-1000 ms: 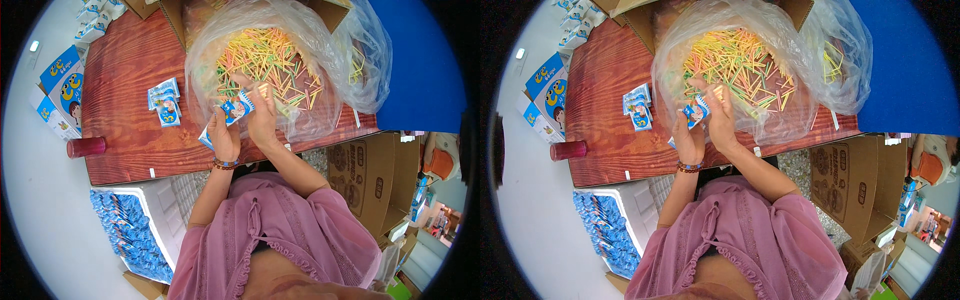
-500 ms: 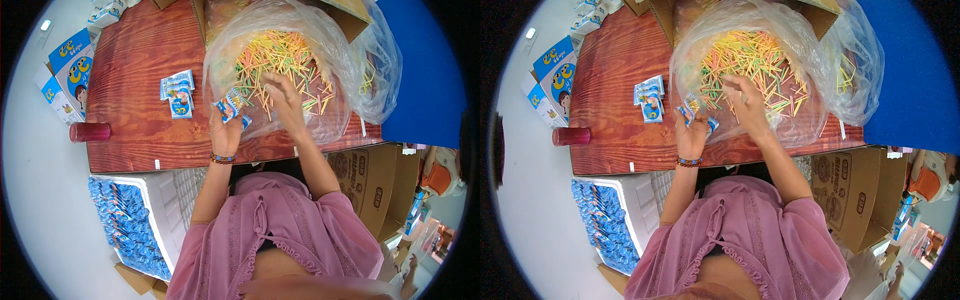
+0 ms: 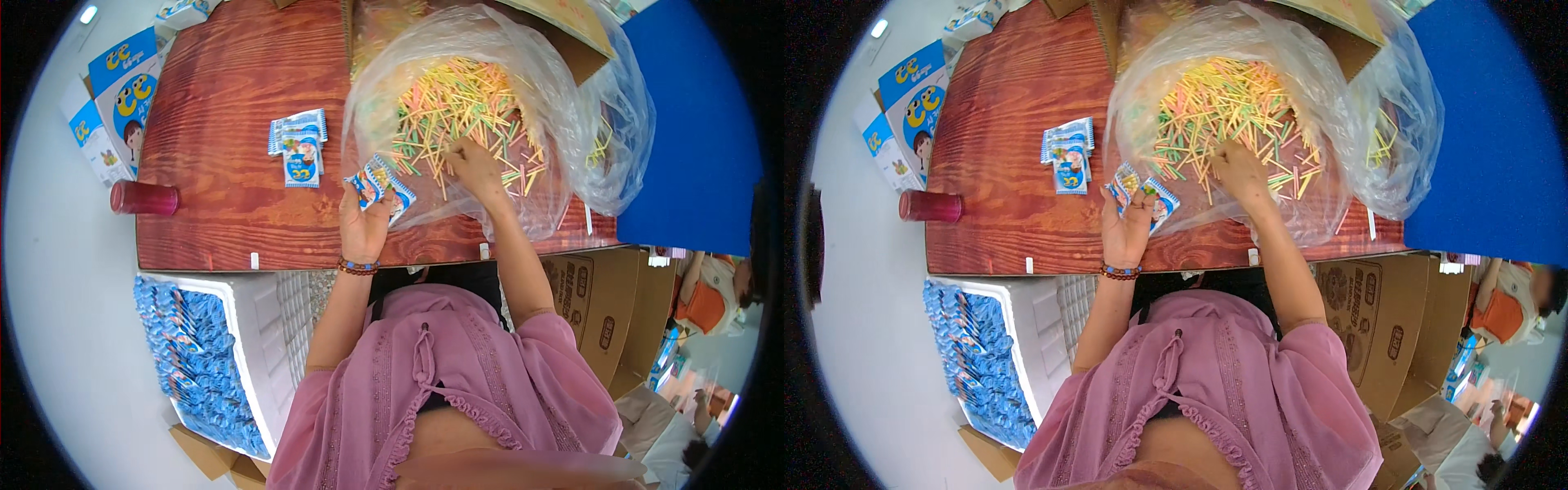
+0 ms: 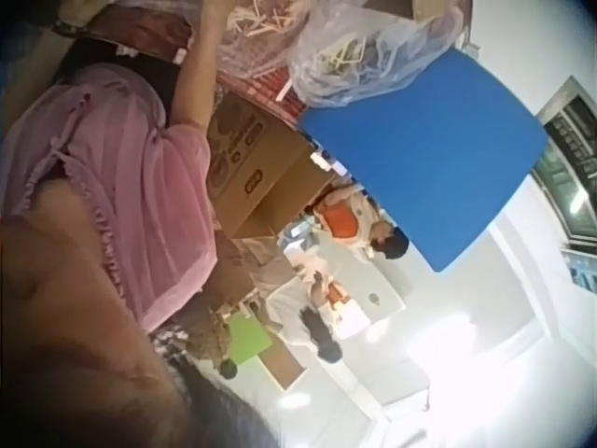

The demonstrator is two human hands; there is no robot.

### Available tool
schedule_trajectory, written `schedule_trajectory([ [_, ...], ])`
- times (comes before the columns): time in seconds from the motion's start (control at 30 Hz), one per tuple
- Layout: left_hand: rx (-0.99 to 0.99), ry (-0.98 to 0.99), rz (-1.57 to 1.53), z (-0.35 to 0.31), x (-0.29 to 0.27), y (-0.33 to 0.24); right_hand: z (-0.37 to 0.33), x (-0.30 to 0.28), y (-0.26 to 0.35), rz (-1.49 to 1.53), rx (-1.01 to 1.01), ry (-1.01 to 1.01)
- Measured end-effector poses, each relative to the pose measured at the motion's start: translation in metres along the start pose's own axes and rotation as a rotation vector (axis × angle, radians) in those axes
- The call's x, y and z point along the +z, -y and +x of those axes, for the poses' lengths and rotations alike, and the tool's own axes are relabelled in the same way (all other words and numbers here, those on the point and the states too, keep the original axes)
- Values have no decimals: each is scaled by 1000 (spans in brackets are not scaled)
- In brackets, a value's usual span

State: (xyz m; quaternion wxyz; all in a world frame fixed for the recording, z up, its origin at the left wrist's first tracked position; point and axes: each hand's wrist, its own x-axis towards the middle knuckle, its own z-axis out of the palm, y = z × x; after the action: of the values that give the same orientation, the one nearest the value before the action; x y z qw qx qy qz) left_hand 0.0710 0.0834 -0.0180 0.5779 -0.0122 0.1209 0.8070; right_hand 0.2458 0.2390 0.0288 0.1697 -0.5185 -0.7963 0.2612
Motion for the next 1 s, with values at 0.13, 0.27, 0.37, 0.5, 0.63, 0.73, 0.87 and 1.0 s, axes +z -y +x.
schedule_trajectory([
  [0.13, 36, -68, 1, -2, 10, 0, -8, -20, 23, 481, 58, -29],
  [0.27, 81, -38, 124, -4, 22, 0, -39, -27, 114, 1226, -147, 29],
  [0.37, 100, -44, 176, -6, 31, -2, -37, -11, 119, 1166, -273, -37],
  [0.5, 124, -15, 196, -10, 33, -7, -30, 3, 113, 813, -413, -24],
  [0.63, 125, 13, 207, -14, 29, -13, -30, -5, 124, 221, -739, -73],
  [0.73, 141, -4, 83, -15, 28, -16, -23, -12, 123, 214, -837, 143],
  [0.87, 181, -78, 74, -12, 28, -20, -29, -13, 127, 527, -615, 129],
  [1.0, 203, -86, 97, -10, 27, -18, -40, 20, 124, 250, -395, 128],
])
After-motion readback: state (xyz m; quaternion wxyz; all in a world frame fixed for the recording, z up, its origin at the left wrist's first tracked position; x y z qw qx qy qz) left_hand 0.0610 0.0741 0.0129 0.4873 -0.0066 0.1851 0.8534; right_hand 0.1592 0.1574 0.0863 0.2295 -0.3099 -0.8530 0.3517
